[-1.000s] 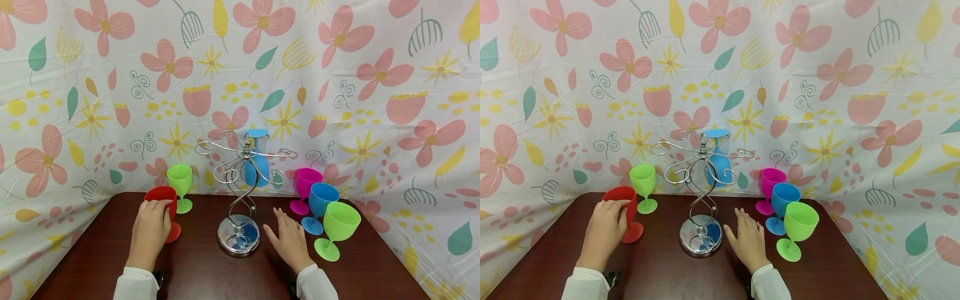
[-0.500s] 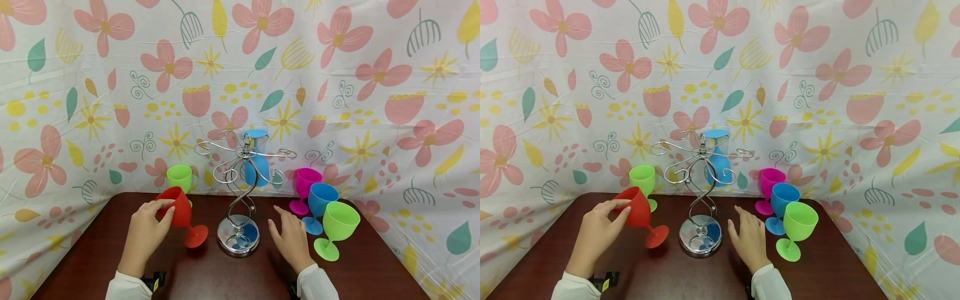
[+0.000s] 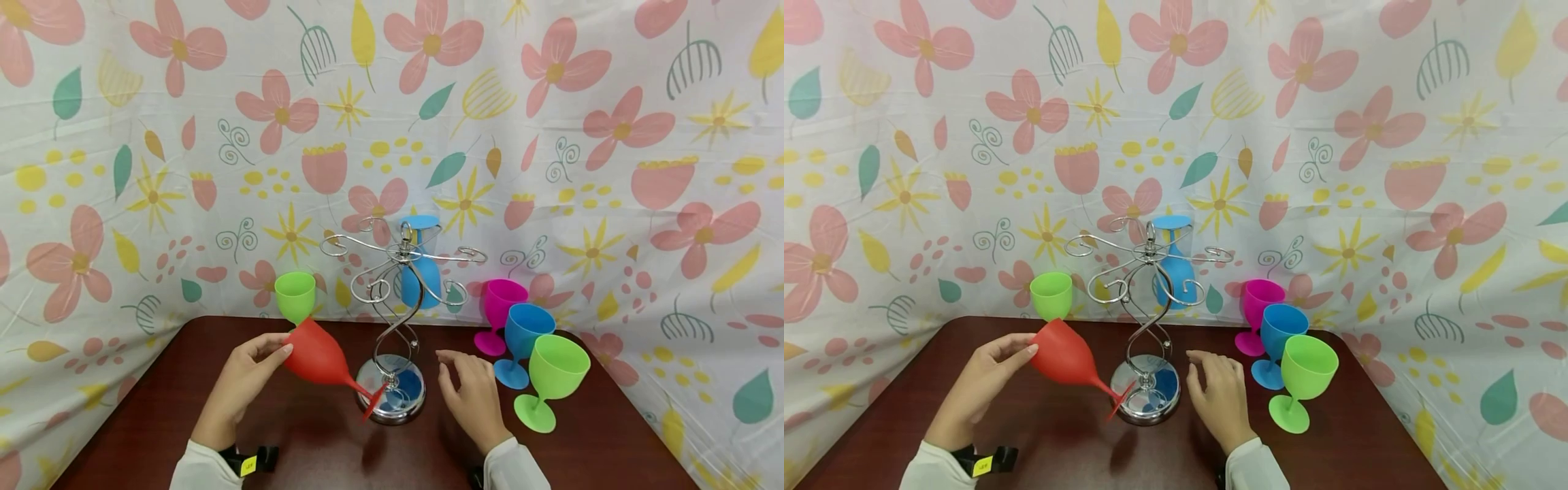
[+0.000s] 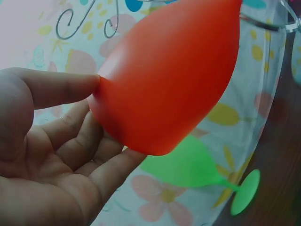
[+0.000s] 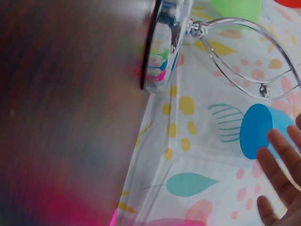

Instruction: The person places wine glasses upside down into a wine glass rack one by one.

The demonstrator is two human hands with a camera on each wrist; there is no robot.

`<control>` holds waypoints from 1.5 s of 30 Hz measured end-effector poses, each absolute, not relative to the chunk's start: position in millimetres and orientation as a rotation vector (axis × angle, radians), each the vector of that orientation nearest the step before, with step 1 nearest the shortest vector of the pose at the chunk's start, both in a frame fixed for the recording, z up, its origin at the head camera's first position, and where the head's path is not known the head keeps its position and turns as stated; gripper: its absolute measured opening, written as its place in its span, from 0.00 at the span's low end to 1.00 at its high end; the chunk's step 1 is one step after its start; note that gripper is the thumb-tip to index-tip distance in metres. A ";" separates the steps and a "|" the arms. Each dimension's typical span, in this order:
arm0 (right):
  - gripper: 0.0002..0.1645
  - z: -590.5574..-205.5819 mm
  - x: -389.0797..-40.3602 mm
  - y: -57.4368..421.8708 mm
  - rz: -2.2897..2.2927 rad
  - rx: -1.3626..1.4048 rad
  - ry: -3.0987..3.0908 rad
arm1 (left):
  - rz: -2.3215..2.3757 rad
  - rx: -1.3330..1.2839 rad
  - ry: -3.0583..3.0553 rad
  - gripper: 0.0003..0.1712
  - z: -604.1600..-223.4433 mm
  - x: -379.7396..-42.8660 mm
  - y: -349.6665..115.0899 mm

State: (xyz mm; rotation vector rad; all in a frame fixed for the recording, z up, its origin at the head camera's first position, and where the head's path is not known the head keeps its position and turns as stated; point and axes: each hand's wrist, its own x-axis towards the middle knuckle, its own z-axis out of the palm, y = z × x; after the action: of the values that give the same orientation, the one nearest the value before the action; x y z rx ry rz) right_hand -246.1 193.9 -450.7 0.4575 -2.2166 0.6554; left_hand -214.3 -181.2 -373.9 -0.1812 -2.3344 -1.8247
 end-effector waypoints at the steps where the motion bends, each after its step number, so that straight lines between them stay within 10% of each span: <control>1: 0.17 -450.8 -245.3 192.7 0.661 0.486 -2.200 | -1.907 -0.182 -2.310 0.23 -375.6 -215.5 -181.2; 17: 0.27 -439.1 -212.1 135.3 1.564 0.668 -2.274 | -2.683 -0.285 -1.991 0.27 -409.8 -238.2 -163.6; 45: 0.25 -425.6 -191.5 117.9 1.492 0.718 -2.102 | -2.935 -0.548 -2.088 0.25 -434.7 -237.1 -110.8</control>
State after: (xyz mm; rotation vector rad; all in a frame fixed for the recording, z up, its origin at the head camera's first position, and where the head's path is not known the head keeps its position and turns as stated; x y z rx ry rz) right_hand -191.5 117.9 -425.6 0.7185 -2.1022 1.4915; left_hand -237.1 -110.8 -434.7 -0.5478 -2.0877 -2.9351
